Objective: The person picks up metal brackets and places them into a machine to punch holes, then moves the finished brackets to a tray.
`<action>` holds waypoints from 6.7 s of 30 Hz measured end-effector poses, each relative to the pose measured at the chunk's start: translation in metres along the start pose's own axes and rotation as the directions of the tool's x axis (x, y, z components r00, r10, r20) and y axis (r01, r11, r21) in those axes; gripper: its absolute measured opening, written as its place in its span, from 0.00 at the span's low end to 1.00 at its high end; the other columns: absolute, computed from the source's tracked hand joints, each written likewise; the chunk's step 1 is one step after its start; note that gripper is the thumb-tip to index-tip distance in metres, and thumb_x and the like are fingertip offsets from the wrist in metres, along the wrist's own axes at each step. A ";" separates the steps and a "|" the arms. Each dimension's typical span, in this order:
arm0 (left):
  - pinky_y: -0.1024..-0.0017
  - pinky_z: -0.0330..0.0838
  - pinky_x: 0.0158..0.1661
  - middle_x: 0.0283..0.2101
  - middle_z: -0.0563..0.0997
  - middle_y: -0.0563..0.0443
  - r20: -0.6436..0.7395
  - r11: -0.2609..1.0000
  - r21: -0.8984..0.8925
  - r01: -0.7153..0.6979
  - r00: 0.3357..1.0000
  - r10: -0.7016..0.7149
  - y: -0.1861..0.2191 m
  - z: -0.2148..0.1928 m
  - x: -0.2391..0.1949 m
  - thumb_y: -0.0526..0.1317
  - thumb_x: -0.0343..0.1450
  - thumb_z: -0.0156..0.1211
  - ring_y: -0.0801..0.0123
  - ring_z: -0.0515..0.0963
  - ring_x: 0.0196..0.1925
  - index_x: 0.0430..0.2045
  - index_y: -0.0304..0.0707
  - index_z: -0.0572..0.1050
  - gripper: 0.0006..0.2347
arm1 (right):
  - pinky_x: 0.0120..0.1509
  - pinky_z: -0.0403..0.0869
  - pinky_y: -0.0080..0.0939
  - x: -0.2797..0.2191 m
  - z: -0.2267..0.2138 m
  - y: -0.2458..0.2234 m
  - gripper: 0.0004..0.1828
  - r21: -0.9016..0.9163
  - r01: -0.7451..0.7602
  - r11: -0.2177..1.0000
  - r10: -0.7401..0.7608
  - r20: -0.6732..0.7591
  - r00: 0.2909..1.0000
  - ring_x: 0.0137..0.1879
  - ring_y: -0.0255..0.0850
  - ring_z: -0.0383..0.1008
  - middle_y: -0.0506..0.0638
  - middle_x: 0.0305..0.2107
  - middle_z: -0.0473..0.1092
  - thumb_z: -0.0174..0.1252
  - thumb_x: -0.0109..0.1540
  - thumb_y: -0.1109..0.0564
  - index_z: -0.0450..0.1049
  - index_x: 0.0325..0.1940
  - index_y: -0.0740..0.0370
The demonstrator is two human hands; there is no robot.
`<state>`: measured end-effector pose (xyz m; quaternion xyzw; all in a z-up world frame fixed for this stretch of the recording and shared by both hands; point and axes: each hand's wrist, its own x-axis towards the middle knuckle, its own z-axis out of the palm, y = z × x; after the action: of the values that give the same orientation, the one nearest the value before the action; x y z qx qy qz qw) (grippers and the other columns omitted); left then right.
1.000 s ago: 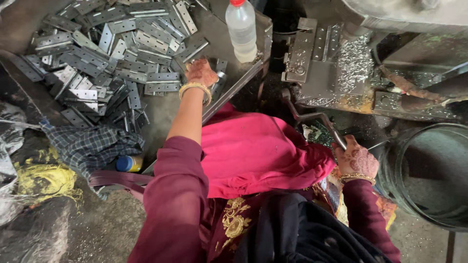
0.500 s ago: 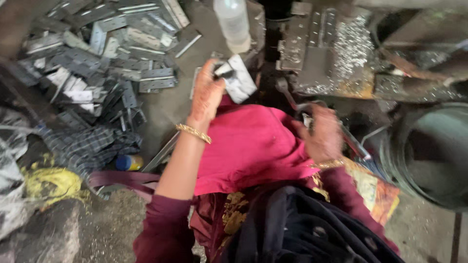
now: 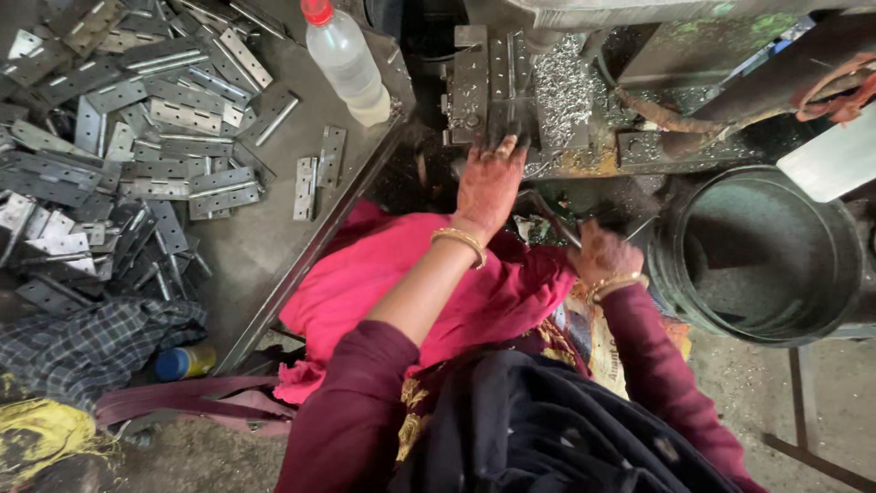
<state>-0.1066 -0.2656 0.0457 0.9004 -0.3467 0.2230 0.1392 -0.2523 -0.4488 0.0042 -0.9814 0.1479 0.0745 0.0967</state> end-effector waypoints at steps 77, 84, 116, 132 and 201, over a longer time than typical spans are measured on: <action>0.47 0.58 0.61 0.65 0.71 0.38 0.287 0.969 0.076 0.236 0.925 -0.248 0.005 -0.007 0.016 0.36 0.70 0.52 0.50 0.66 0.69 0.38 0.33 0.82 0.11 | 0.48 0.76 0.60 -0.006 0.013 -0.001 0.29 -0.007 -0.037 0.999 0.038 0.061 0.997 0.46 0.60 0.79 0.61 0.41 0.77 0.55 0.62 0.43 0.66 0.65 0.50; 0.42 0.46 0.69 0.65 0.72 0.40 0.304 0.963 0.247 0.112 0.934 -0.187 -0.005 0.022 0.021 0.38 0.70 0.47 0.50 0.61 0.73 0.48 0.34 0.80 0.17 | 0.46 0.76 0.60 0.005 -0.009 -0.005 0.24 -0.078 0.029 0.996 -0.029 -0.003 1.000 0.45 0.60 0.79 0.62 0.38 0.77 0.56 0.61 0.40 0.70 0.57 0.52; 0.37 0.37 0.70 0.66 0.71 0.46 0.215 0.970 0.097 0.224 0.947 -0.240 -0.029 0.053 0.027 0.38 0.72 0.44 0.50 0.60 0.73 0.49 0.36 0.79 0.17 | 0.45 0.76 0.58 0.024 0.135 0.053 0.28 0.307 -0.027 0.951 -0.010 0.118 0.993 0.42 0.61 0.79 0.64 0.33 0.77 0.60 0.61 0.33 0.74 0.45 0.61; 0.38 0.30 0.70 0.73 0.62 0.47 0.376 0.935 0.234 0.266 0.862 -0.339 -0.027 0.029 0.075 0.40 0.74 0.44 0.54 0.54 0.77 0.47 0.42 0.81 0.16 | 0.48 0.76 0.58 0.022 0.103 0.055 0.31 0.098 -0.120 0.988 0.109 0.113 0.988 0.46 0.61 0.78 0.64 0.38 0.77 0.59 0.63 0.30 0.74 0.47 0.60; 0.47 0.38 0.73 0.72 0.65 0.50 0.409 0.957 0.191 0.217 0.869 -0.279 -0.014 0.018 0.038 0.40 0.76 0.40 0.57 0.57 0.77 0.52 0.39 0.76 0.17 | 0.48 0.76 0.60 0.008 -0.031 -0.015 0.21 -0.056 -0.022 0.998 0.028 0.108 0.994 0.46 0.59 0.80 0.61 0.41 0.78 0.56 0.63 0.41 0.72 0.54 0.56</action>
<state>-0.0667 -0.2838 0.0476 0.9718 -0.2337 0.0220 0.0236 -0.2364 -0.4437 0.0352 -0.9763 0.1527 0.1330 0.0767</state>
